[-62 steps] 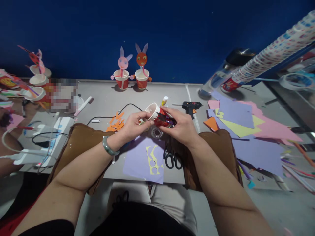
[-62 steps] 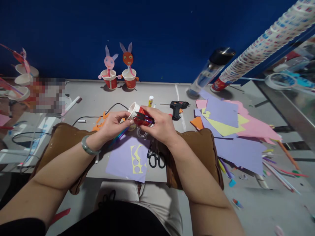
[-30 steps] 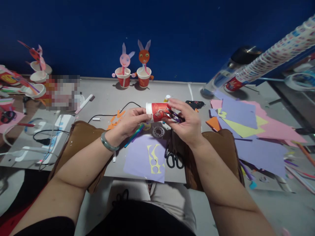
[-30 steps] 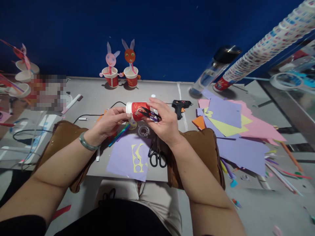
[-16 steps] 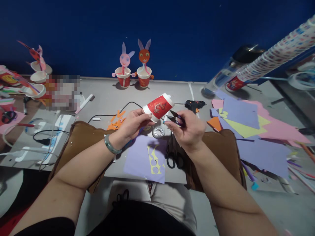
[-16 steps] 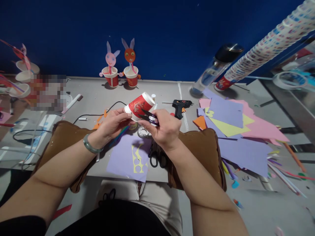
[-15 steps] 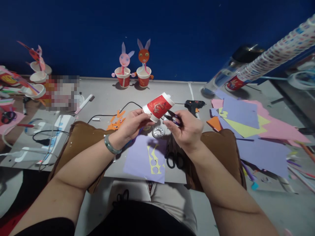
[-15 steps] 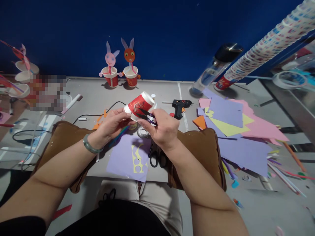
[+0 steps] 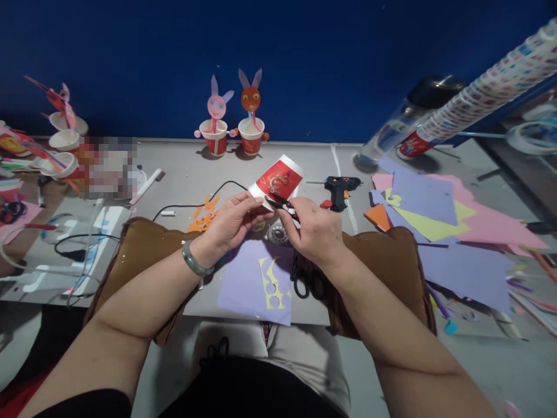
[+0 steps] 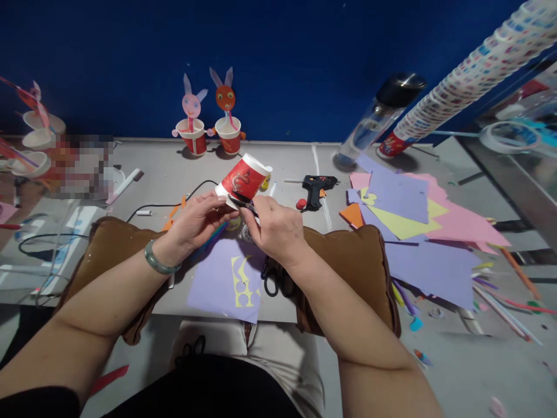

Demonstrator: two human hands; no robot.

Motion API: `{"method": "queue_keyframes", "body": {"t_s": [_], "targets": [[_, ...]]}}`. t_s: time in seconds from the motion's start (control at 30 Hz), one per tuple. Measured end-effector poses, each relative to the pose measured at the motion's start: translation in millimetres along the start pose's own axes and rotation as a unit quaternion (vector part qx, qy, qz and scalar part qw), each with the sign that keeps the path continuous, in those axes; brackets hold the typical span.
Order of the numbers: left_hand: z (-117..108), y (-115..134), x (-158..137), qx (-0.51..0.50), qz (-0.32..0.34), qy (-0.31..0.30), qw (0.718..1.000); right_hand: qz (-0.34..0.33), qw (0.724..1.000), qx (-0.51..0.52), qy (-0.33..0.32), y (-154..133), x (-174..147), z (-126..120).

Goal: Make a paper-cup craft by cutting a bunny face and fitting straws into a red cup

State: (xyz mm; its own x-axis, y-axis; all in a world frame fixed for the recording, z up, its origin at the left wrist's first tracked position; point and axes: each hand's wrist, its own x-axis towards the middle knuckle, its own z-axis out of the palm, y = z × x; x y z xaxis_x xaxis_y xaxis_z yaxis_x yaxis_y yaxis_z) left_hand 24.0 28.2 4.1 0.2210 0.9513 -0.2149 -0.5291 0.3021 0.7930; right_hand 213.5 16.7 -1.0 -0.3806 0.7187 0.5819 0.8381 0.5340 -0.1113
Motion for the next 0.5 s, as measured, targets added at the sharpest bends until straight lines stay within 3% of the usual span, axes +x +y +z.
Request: {"method": "queue_keyframes", "body": {"t_s": [0.5], "targets": [[0.4,-9.3,1.4,0.016,0.034,0.029,0.999,0.021,0.999,-0.035,0.0,-9.2,-1.7,-1.7]]}}
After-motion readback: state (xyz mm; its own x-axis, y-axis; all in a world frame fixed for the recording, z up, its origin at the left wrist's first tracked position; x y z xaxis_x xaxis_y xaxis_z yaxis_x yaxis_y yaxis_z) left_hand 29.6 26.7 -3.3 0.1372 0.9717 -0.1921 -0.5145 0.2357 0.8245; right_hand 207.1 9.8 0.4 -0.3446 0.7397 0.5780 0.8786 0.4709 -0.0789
